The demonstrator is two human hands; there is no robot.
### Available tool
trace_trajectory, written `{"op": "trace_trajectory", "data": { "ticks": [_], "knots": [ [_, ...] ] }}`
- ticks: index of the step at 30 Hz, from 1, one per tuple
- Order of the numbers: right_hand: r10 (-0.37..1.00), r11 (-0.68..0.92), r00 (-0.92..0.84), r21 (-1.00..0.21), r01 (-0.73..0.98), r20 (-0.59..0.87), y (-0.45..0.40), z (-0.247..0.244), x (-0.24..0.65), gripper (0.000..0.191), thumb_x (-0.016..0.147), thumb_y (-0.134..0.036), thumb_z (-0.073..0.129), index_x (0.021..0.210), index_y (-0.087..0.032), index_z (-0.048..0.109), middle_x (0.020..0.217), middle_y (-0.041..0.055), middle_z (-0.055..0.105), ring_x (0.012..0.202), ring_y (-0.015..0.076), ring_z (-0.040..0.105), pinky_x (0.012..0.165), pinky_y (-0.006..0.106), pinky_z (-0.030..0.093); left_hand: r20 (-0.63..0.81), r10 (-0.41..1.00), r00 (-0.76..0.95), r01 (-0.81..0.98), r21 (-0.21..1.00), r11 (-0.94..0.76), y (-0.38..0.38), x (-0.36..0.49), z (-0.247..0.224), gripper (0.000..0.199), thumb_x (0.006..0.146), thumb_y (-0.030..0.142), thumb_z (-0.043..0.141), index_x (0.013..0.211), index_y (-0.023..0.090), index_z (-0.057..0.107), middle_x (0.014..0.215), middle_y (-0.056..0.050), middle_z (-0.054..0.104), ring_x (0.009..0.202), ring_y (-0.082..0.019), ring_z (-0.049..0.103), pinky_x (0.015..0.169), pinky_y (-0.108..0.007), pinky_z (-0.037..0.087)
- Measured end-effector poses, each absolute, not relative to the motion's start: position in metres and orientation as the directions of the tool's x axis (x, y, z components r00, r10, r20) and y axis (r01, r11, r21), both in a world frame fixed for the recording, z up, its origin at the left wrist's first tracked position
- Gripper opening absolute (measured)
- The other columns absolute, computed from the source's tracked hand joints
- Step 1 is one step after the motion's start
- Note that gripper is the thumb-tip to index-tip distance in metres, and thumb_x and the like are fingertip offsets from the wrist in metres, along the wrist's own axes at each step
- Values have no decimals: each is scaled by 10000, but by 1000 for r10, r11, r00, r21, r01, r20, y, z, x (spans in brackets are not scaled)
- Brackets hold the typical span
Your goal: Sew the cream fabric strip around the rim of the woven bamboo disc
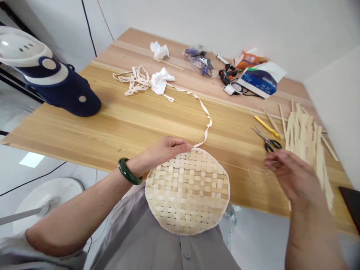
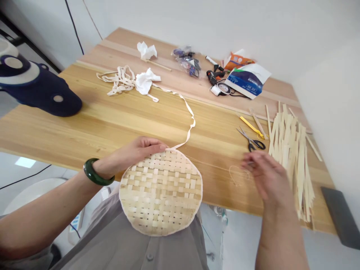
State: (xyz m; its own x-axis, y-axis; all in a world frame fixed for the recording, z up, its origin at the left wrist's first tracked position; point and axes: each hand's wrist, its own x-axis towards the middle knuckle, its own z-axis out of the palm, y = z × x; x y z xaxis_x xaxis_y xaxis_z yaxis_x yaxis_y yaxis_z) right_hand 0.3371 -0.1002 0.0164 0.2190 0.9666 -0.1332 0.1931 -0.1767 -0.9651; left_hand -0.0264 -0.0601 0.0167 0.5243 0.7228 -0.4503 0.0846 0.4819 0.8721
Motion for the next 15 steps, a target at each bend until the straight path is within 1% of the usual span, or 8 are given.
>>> {"op": "trace_trajectory", "data": {
  "ticks": [2,3,4,6,8,10,13,15],
  "knots": [
    [979,-195,-30,-975,110,-199,-103,22,287,129,798,-404,740,803,-277,721,1248,43,643,1028,257,657,902,429,500,-460,701,545,43,850,525,-60,-23,18,348,869,484,625,1025,195,740,1009,-68,762,830,-174,699,710,-264,527],
    [961,-193,-169,-970,146,-216,-105,25,265,145,828,-397,710,783,-259,716,1321,35,605,1103,262,626,947,421,477,-462,701,544,31,846,533,-60,-22,18,379,871,496,620,1070,195,735,1068,-80,756,894,-191,701,762,-281,529],
    [935,-183,-262,-958,219,-239,-107,26,248,171,853,-400,681,784,-247,715,1271,41,628,1103,249,613,942,394,468,-460,707,537,27,847,530,-59,-21,18,411,873,509,613,1104,189,729,1108,-91,748,943,-205,697,803,-296,525],
    [872,-208,-353,-910,357,-338,-112,27,225,231,882,-423,637,779,-224,693,975,45,677,887,195,614,783,324,472,-452,727,517,50,864,501,-56,-21,17,471,882,540,585,1138,170,721,1150,-110,734,998,-224,684,848,-316,512],
    [849,-239,-348,-876,418,-398,-116,24,217,276,889,-457,613,772,-212,666,744,13,598,675,145,513,621,281,401,-440,741,507,121,888,444,-49,-25,15,496,895,563,551,1136,166,724,1156,-108,732,1005,-224,672,853,-312,498],
    [867,-264,-301,-878,400,-397,-118,20,220,297,881,-482,616,771,-209,653,703,0,545,622,125,433,569,268,339,-408,750,520,218,913,346,-39,-31,13,491,902,584,523,1042,173,753,1047,-83,757,905,-195,670,795,-287,489],
    [902,-330,-181,-897,294,-391,-117,18,232,299,850,-500,652,778,-210,651,728,4,531,649,128,428,570,259,332,-325,758,565,344,928,142,-20,-41,12,545,893,618,500,698,162,727,680,-27,699,617,-135,575,633,-256,438],
    [908,-379,-110,-904,200,-405,-116,19,241,293,814,-495,692,777,-208,648,739,5,530,660,130,442,578,255,346,-266,738,621,381,925,13,-7,-48,14,517,880,590,536,634,164,694,639,-14,671,595,-126,545,623,-250,420]
  ]
}}
